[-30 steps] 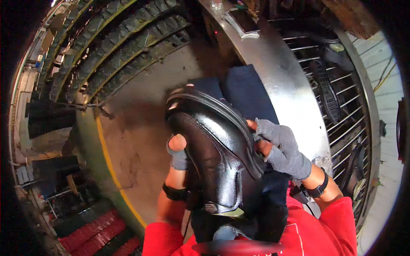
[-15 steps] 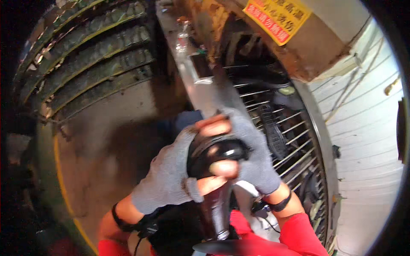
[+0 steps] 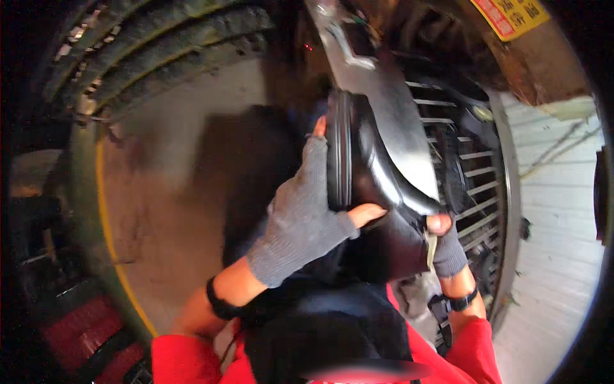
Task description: Inspecting and checking shoes at a factory workstation.
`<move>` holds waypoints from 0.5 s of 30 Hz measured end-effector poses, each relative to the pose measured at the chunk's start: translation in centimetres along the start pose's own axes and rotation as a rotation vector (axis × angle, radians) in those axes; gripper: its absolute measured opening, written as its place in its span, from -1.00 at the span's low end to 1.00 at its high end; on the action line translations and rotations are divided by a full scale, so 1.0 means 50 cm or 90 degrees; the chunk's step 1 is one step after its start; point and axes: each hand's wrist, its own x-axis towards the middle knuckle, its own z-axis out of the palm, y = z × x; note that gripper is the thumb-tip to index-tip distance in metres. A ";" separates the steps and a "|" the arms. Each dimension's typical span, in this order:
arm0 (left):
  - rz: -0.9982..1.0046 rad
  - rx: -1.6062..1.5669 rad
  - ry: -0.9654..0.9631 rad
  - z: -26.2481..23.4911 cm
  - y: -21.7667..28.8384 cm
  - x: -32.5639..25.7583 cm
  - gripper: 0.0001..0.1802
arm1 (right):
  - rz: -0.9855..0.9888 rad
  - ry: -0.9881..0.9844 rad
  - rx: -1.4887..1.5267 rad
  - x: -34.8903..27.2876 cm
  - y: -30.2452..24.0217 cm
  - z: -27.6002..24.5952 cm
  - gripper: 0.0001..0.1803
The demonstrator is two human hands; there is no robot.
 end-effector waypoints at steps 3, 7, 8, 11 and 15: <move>0.055 0.067 -0.021 0.014 -0.063 -0.057 0.16 | 0.170 0.125 0.088 -0.011 -0.074 0.085 0.05; 0.107 -0.050 0.038 0.014 -0.028 -0.056 0.26 | -0.051 0.040 -0.084 -0.025 -0.031 0.121 0.18; 0.094 -0.136 0.034 0.005 -0.013 -0.048 0.28 | -0.154 -0.005 -0.167 -0.020 -0.024 0.151 0.23; 0.270 -0.143 0.000 -0.047 -0.034 0.044 0.20 | -0.246 -0.035 -0.319 -0.011 -0.008 0.225 0.55; 0.256 -0.031 -0.140 -0.113 0.004 0.049 -0.01 | -0.204 -0.037 -0.101 0.041 0.057 0.145 0.19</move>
